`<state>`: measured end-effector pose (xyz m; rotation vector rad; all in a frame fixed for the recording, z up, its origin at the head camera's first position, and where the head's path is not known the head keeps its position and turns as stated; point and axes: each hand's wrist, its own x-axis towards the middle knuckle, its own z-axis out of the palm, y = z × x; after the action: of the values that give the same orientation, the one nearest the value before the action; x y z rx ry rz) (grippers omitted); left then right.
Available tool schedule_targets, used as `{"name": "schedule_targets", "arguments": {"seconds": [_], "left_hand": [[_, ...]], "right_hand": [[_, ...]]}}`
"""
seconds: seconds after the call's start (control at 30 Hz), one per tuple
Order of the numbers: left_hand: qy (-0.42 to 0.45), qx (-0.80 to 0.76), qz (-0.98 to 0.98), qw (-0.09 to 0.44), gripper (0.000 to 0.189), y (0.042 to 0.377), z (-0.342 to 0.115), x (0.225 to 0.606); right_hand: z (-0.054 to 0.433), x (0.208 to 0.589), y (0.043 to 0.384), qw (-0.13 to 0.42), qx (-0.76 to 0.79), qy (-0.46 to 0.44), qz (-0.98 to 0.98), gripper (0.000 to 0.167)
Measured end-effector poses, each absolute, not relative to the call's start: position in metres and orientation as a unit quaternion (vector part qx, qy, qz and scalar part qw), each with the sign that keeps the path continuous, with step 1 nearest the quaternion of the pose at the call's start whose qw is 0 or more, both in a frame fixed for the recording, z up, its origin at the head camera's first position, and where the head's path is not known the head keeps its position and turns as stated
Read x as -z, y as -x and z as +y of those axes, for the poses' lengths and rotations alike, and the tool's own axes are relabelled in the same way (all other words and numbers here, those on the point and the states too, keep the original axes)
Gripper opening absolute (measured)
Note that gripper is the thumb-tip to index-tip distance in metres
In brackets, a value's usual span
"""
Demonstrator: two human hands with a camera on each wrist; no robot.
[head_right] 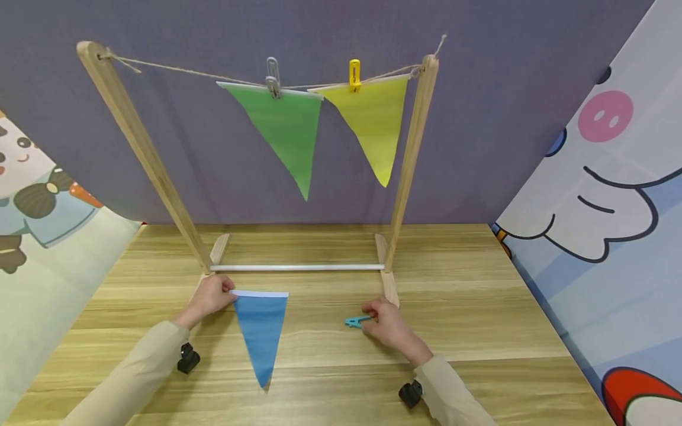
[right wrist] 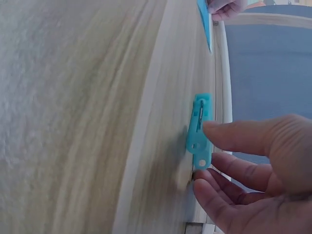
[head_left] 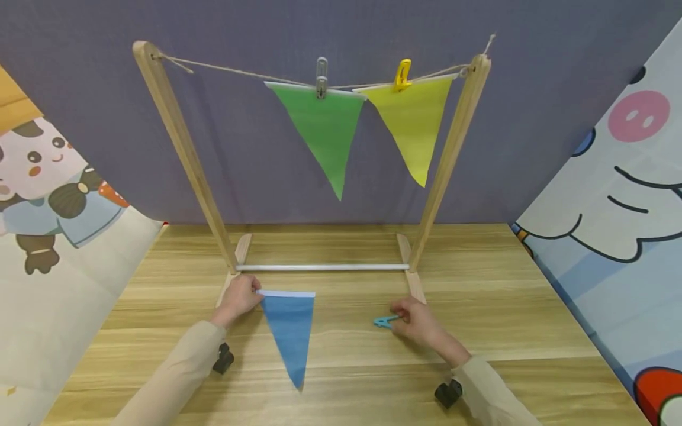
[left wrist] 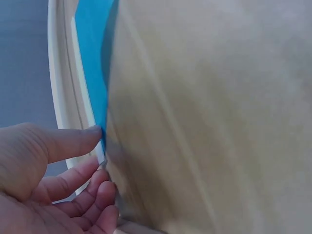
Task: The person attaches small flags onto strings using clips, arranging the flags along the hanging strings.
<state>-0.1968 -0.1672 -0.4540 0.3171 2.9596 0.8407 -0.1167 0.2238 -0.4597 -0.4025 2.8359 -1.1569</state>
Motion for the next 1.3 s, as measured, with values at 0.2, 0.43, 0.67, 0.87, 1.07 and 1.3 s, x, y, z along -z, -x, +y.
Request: {"name": "schedule_targets", "arguments": {"seconds": [0.2,0.43,0.67,0.87,1.07,1.3], "left_hand": [[-0.103,-0.263,0.958,0.052,0.014,0.202,-0.170,0.449],[-0.111,-0.251,0.960,0.064,0.013,0.205,-0.170,0.450],[-0.127,-0.262,0.954,0.071,0.008,0.204,-0.170,0.450],[-0.173,-0.344,0.921,0.054,0.005,0.200,-0.174,0.451],[-0.166,-0.439,0.882,0.043,0.011,0.200,-0.176,0.448],[-0.118,-0.512,0.850,0.041,0.021,0.200,-0.176,0.440]], "right_hand": [[0.224,0.461,0.117,0.020,0.340,0.137,0.930,0.030],[0.223,0.460,0.117,0.027,0.317,0.126,0.940,0.024],[0.224,0.460,0.118,0.021,0.308,0.140,0.941,0.021],[0.225,0.459,0.119,0.008,0.334,0.161,0.929,0.016],[0.223,0.459,0.120,-0.018,0.361,0.169,0.917,0.016],[0.218,0.452,0.125,-0.090,0.389,0.172,0.901,0.022]]}}
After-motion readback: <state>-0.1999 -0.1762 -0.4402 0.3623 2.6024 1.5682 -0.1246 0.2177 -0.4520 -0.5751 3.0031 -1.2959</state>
